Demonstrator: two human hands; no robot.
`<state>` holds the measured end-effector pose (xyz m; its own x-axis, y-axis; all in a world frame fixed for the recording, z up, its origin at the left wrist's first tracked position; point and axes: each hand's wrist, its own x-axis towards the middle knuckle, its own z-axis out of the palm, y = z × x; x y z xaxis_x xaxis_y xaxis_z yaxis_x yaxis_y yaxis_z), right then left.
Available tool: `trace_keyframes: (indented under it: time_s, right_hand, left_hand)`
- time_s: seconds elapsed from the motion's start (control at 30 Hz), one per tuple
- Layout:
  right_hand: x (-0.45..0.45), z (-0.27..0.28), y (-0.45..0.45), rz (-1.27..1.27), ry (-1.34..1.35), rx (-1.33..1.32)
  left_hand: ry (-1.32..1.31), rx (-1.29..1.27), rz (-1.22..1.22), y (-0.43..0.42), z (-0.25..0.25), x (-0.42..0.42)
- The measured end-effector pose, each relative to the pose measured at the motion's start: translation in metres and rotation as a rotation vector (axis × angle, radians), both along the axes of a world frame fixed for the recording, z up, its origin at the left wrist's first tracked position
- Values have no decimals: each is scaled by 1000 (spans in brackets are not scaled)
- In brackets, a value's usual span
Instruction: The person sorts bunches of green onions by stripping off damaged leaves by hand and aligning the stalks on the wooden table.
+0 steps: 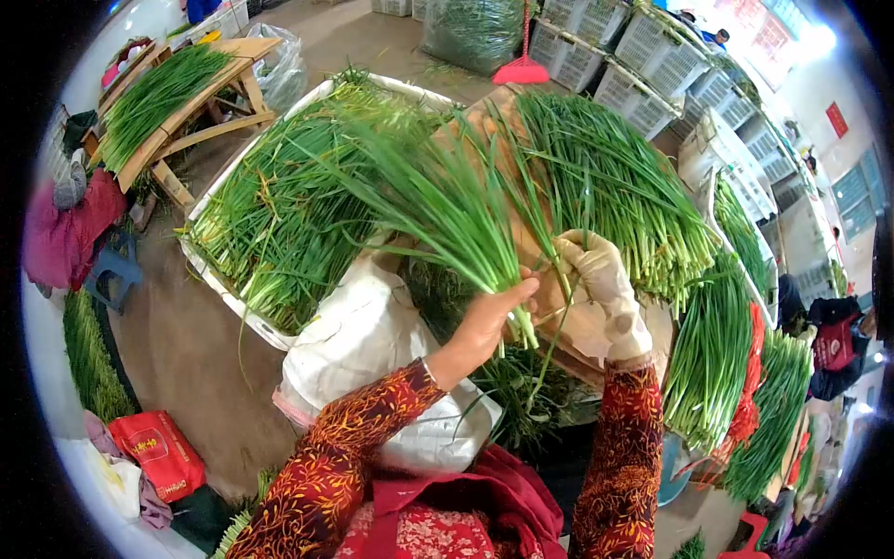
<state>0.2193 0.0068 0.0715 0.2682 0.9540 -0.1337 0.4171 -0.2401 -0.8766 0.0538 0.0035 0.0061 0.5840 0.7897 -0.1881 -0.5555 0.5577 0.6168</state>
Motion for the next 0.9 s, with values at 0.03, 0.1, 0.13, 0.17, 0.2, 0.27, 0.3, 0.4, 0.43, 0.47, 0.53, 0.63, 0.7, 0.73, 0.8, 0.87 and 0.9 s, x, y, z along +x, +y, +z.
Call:
trace_keyframes:
  time_s: [0.03,0.1,0.13,0.17,0.2,0.27,0.3,0.4,0.43,0.47,0.53,0.63,0.7,0.73,0.8,0.87,0.9]
  right_hand:
    - [-4,6,-7,37,135,60]
    - [-20,46,-32,-28,284,63]
    - [-24,61,-49,-50,302,79]
    - [-22,60,-74,-45,319,197]
    - [-6,54,-96,231,503,73]
    - [-29,68,-107,498,187,-727]
    - [-34,43,-115,714,-166,-608]
    - [-25,29,-113,418,-686,-296]
    - [-27,39,-101,246,-507,-37]
    - [-29,43,-81,121,-743,-127]
    - [-17,25,-52,79,-924,-140]
    - [-8,-5,-29,109,-1059,-179]
    - [-12,5,-31,66,-873,-154]
    - [-15,8,-35,17,-683,-136]
    - [-25,6,-48,31,-537,-42]
    - [-35,7,-65,89,-206,138]
    - [-39,5,-69,88,-202,135]
  left_hand:
    - [19,49,-7,0,-4,4]
    - [32,148,66,1,-7,9]
    - [25,60,45,3,1,5]
    - [17,-29,24,4,10,0]
    - [24,37,80,6,19,-7]
    - [10,73,124,15,21,-17]
    - [-22,60,158,20,22,-19]
    - [-113,37,160,23,29,-22]
    - [-114,27,163,22,28,-20]
    - [-117,15,150,20,25,-18]
    - [-105,20,124,13,19,-13]
    - [-41,-25,84,3,16,-12]
    - [-29,-22,72,0,12,-11]
    - [3,-30,54,-1,11,-10]
    - [35,-2,26,-1,9,-6]
    - [51,103,64,-1,6,3]
    - [23,148,65,-2,5,4]
